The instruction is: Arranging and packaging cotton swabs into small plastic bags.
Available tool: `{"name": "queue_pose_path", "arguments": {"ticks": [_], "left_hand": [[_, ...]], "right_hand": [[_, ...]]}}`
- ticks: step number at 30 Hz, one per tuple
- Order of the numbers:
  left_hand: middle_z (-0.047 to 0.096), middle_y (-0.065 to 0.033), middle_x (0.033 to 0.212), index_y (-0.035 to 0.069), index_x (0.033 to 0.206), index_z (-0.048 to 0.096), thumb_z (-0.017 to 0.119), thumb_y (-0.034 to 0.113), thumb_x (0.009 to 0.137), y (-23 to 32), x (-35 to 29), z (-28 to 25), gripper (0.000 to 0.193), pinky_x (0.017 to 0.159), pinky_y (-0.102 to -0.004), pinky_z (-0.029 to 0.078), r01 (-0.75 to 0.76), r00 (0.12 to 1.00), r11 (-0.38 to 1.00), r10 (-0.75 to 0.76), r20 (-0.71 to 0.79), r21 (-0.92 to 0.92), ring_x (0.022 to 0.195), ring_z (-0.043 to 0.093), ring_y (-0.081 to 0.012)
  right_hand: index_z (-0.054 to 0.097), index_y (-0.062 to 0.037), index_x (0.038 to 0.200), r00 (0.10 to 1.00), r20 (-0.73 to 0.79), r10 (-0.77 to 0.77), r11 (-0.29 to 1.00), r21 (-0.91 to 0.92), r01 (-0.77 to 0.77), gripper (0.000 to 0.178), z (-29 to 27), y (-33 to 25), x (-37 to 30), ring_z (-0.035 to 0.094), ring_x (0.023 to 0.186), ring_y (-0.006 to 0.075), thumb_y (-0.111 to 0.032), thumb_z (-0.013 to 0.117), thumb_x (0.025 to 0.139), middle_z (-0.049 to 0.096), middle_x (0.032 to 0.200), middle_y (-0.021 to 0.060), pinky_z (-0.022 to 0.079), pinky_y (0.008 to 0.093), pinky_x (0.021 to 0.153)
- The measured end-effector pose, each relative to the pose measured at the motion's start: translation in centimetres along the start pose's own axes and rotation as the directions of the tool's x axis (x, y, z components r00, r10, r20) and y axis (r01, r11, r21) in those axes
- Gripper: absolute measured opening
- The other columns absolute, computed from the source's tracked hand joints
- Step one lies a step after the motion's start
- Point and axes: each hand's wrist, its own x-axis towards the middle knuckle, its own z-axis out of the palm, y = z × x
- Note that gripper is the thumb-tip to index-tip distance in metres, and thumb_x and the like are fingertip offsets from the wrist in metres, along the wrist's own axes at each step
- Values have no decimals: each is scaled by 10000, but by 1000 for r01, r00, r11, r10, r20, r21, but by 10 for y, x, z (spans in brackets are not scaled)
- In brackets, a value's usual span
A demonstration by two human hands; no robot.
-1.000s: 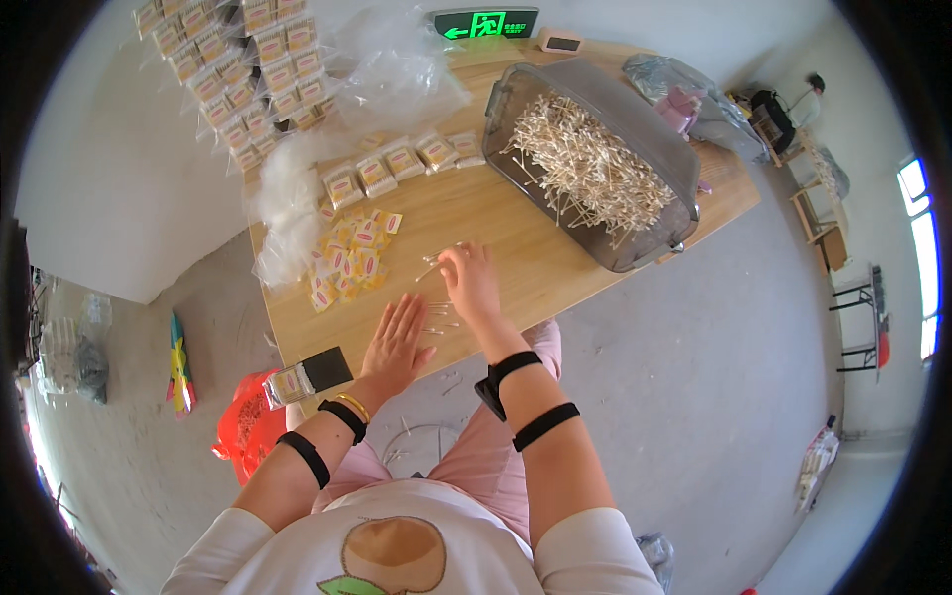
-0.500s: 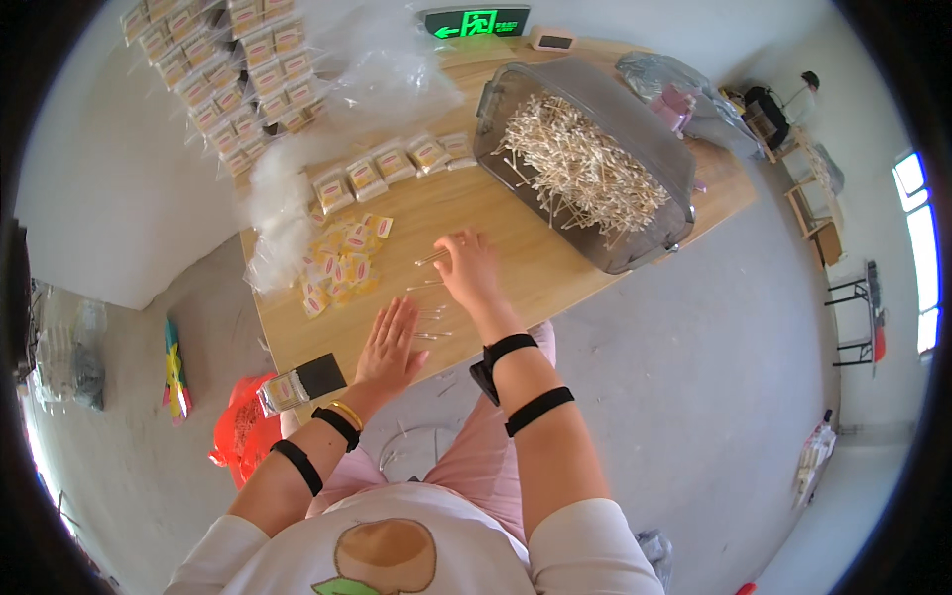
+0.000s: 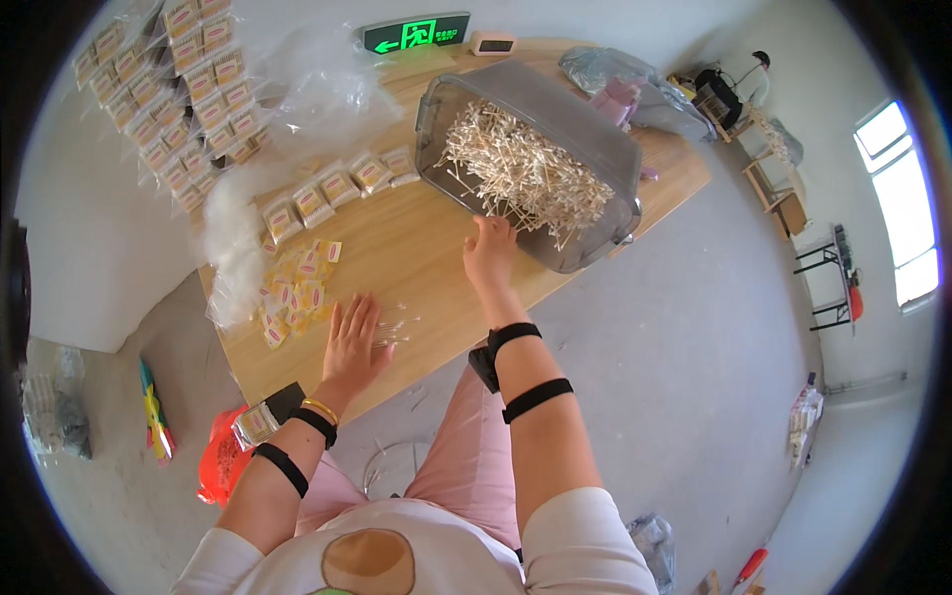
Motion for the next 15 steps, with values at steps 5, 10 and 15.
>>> {"name": "queue_pose_path", "arguments": {"ticks": [5, 10, 15], "left_hand": [[385, -130, 1595, 59, 1501, 436, 632, 405, 910, 0, 0, 3, 712, 1276, -524, 129, -7, 1000, 1000, 6, -30, -25, 1530, 270, -291], [415, -139, 1569, 59, 1456, 483, 652, 379, 899, -2, -3, 1, 665, 1268, -535, 158, 3, 999, 998, -6, -47, -59, 1512, 309, -303], [429, -154, 1553, 62, 1436, 495, 702, 333, 859, -2, -4, -1, 670, 1258, -552, 177, -24, 995, 997, 16, -103, -79, 1497, 328, -326]], "right_hand": [[626, -84, 1281, 989, 105, 100, 977, -196, -78, 467, 1, 5, 29, 481, 1273, 345, -189, 755, 845, 523, 1352, 116, 424, 498, 1050], [639, -88, 1270, 966, 215, 143, 978, -180, -104, 462, -2, -18, 16, 491, 1279, 344, -218, 753, 842, 564, 1342, 103, 407, 508, 1066], [689, -65, 1168, 975, 222, -31, 998, 66, 17, 357, -8, -17, -38, 554, 1199, 343, -174, 754, 834, 642, 1239, 123, 449, 475, 1017]]}}
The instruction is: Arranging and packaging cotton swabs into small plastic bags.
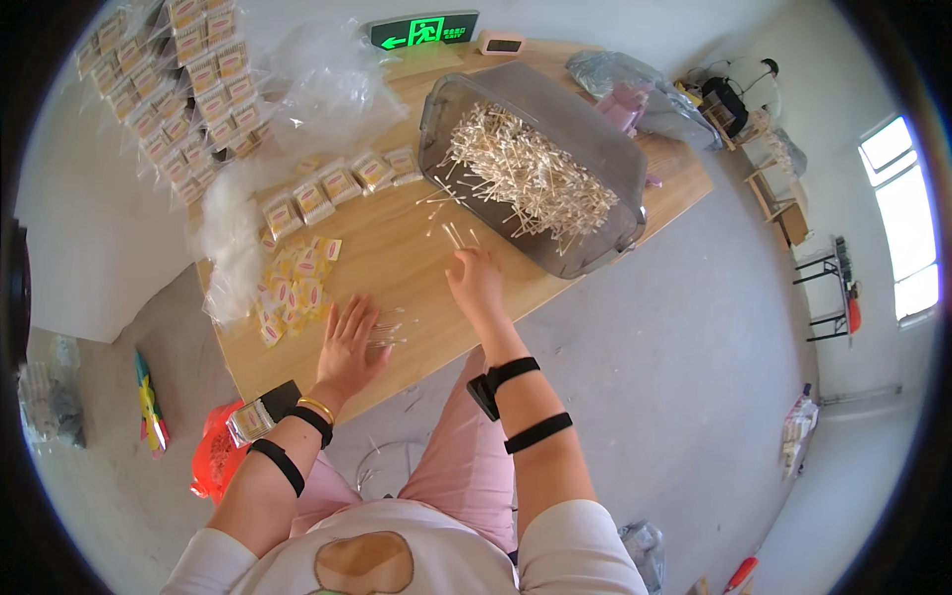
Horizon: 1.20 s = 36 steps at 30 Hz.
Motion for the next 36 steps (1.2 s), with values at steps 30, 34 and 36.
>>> {"name": "queue_pose_path", "arguments": {"ticks": [30, 34, 36], "left_hand": [[348, -142, 1612, 33, 1493, 410, 692, 375, 873, -2, -1, 2, 762, 1265, -543, 157, 5, 1000, 1000, -5, 2, 2, 1520, 290, -298], [349, -140, 1612, 34, 1494, 410, 693, 388, 868, -1, 0, 4, 774, 1269, -532, 158, 11, 1000, 1000, -11, 3, -9, 1522, 286, -295], [339, -147, 1615, 27, 1495, 405, 695, 396, 864, -1, 0, 4, 786, 1271, -526, 157, 17, 1000, 1000, -17, -6, -17, 1525, 278, -297]], "right_hand": [[628, -111, 1002, 955, -273, -117, 993, -13, 118, 220, 23, -38, 8, 589, 989, 356, -111, 750, 818, 640, 961, 110, 482, 476, 854], [670, -99, 952, 974, -199, -108, 992, -88, 92, 138, 27, -30, 31, 577, 1002, 363, -136, 733, 835, 635, 990, 124, 477, 470, 875], [690, -91, 913, 993, -66, -102, 987, -131, 93, 101, 31, -38, 39, 572, 1008, 361, -141, 728, 835, 631, 1000, 135, 474, 466, 887]]}}
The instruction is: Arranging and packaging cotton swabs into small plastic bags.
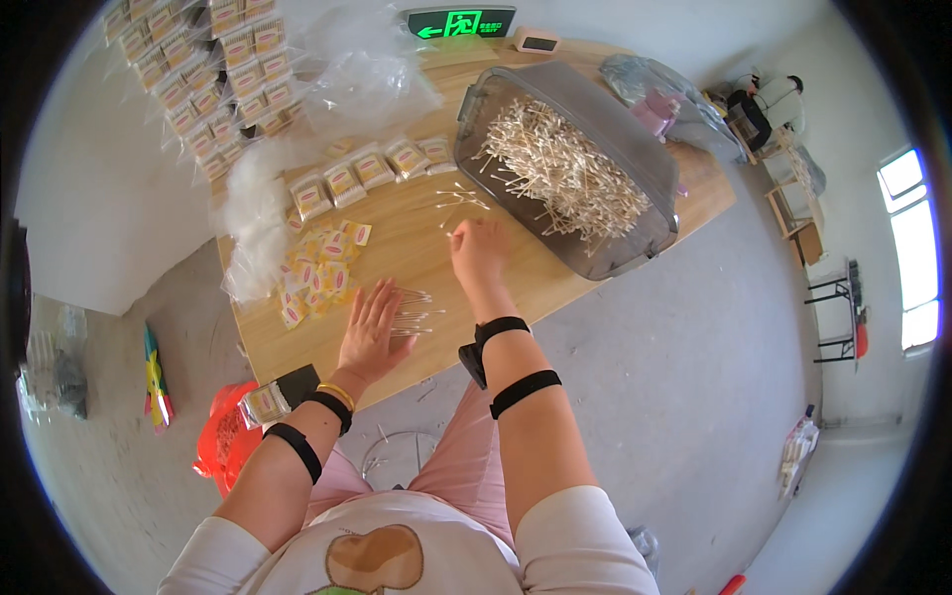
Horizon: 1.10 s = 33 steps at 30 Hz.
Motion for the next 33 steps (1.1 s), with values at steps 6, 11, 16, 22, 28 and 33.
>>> {"name": "queue_pose_path", "arguments": {"ticks": [6, 11, 16, 22, 28, 33], "left_hand": [[304, -207, 1613, 4, 1512, 349, 743, 361, 826, -1, 1, -1, 869, 1266, -527, 181, 18, 999, 999, -19, -40, -47, 1524, 256, -359], [281, -233, 1616, -34, 1531, 292, 750, 367, 832, -4, -2, -2, 927, 1267, -515, 188, 25, 998, 998, -28, -51, -61, 1534, 224, -378], [261, -224, 1633, -51, 1543, 278, 698, 446, 879, -7, 2, 2, 930, 1274, -504, 170, 19, 999, 999, -17, 34, -33, 1554, 183, -353], [299, -238, 1613, -46, 1556, 266, 680, 376, 893, -1, 2, 1, 889, 1271, -509, 154, -38, 994, 998, 33, 100, 50, 1547, 202, -371], [246, -185, 1656, -30, 1572, 263, 596, 440, 950, 3, 4, -3, 848, 1283, -484, 107, -29, 973, 983, -14, 230, 183, 1569, 151, -315], [238, -193, 1661, -34, 1578, 248, 539, 526, 973, 6, -4, 1, 875, 1274, -518, 64, -35, 986, 966, -8, 165, 255, 1566, 165, -312]], "right_hand": [[707, -73, 885, 984, 81, -160, 975, 171, 145, 76, 20, -57, -52, 559, 1018, 360, -106, 732, 822, 624, 996, 130, 472, 459, 887], [720, -59, 1018, 984, 26, -175, 868, 476, 142, 173, 8, -51, -83, 559, 1065, 375, -33, 640, 866, 638, 1091, 145, 472, 459, 913], [701, -66, 1153, 970, 15, -241, 873, 440, 211, 260, 0, -34, -105, 568, 1128, 354, -45, 546, 946, 616, 1225, 146, 468, 447, 978], [599, -36, 1313, 991, -43, -126, 792, 597, 127, 322, 2, -57, -111, 543, 1237, 403, -108, 464, 1029, 566, 1347, 207, 454, 438, 1037], [570, -16, 1322, 985, -173, -9, 719, 683, 127, 319, 21, -72, -110, 504, 1308, 388, -103, 433, 1047, 529, 1386, 233, 422, 432, 1086], [583, -17, 1288, 971, -192, 146, 729, 684, 25, 298, 1, -46, -114, 537, 1247, 365, -82, 409, 1055, 561, 1314, 198, 432, 424, 1062]]}}
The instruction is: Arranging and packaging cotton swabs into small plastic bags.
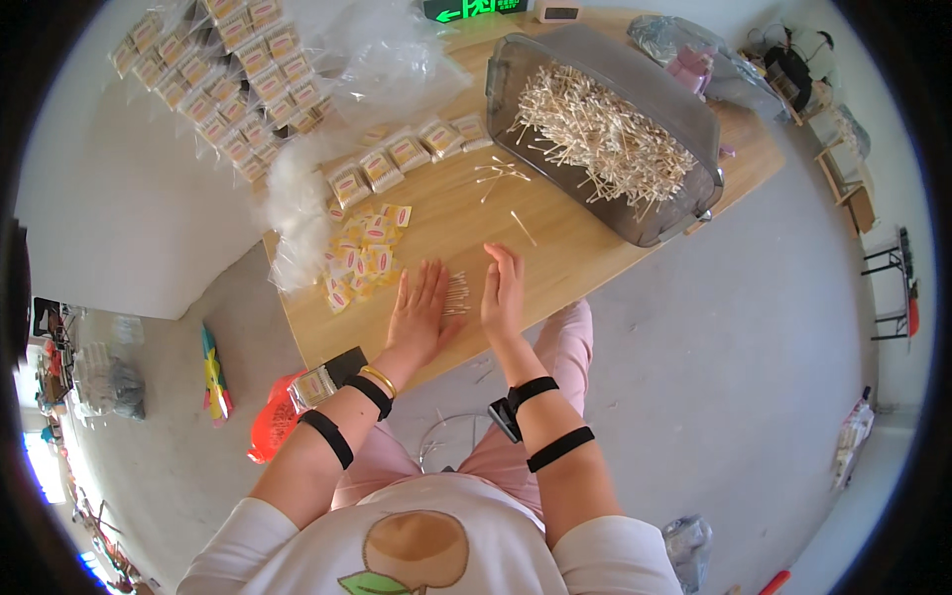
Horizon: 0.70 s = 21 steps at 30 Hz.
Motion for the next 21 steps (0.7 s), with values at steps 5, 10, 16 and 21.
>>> {"name": "queue_pose_path", "arguments": {"ticks": [5, 10, 16, 21], "left_hand": [[258, -233, 1644, -55, 1567, 257, 561, 533, 969, 9, -7, -11, 892, 1257, -559, 64, -29, 999, 999, 31, 38, -32, 1557, 193, -342], [240, -199, 1662, -46, 1582, 231, 548, 602, 947, 8, -4, -7, 961, 1263, -545, 37, -16, 999, 999, 15, 33, 30, 1569, 168, -291], [207, -208, 1671, -50, 1597, 168, 557, 638, 927, -8, -12, -15, 1036, 1271, -524, 33, 89, 995, 996, -89, 52, 8, 1579, 120, -297], [169, -215, 1678, -55, 1595, 146, 587, 567, 933, -21, -16, -10, 1009, 1278, -504, 30, 82, 995, 996, -79, 57, -44, 1579, 94, -329]], "right_hand": [[591, -30, 1281, 1000, 4, -15, 1000, 14, 15, 289, -4, 1, -3, 557, 1216, 371, -72, 419, 1052, 572, 1293, 196, 453, 414, 1036], [593, -30, 1278, 1000, 17, 9, 999, 41, -10, 290, -4, -3, -2, 552, 1229, 371, -73, 421, 1050, 570, 1298, 199, 447, 410, 1043], [588, -38, 1297, 998, 63, 26, 998, 52, -29, 314, -5, -2, -3, 539, 1243, 390, -165, 428, 1059, 560, 1322, 209, 435, 428, 1057], [556, -30, 1341, 977, 211, -29, 997, 72, 14, 359, 16, -8, -4, 507, 1292, 410, -209, 419, 1061, 528, 1366, 228, 417, 446, 1085]]}}
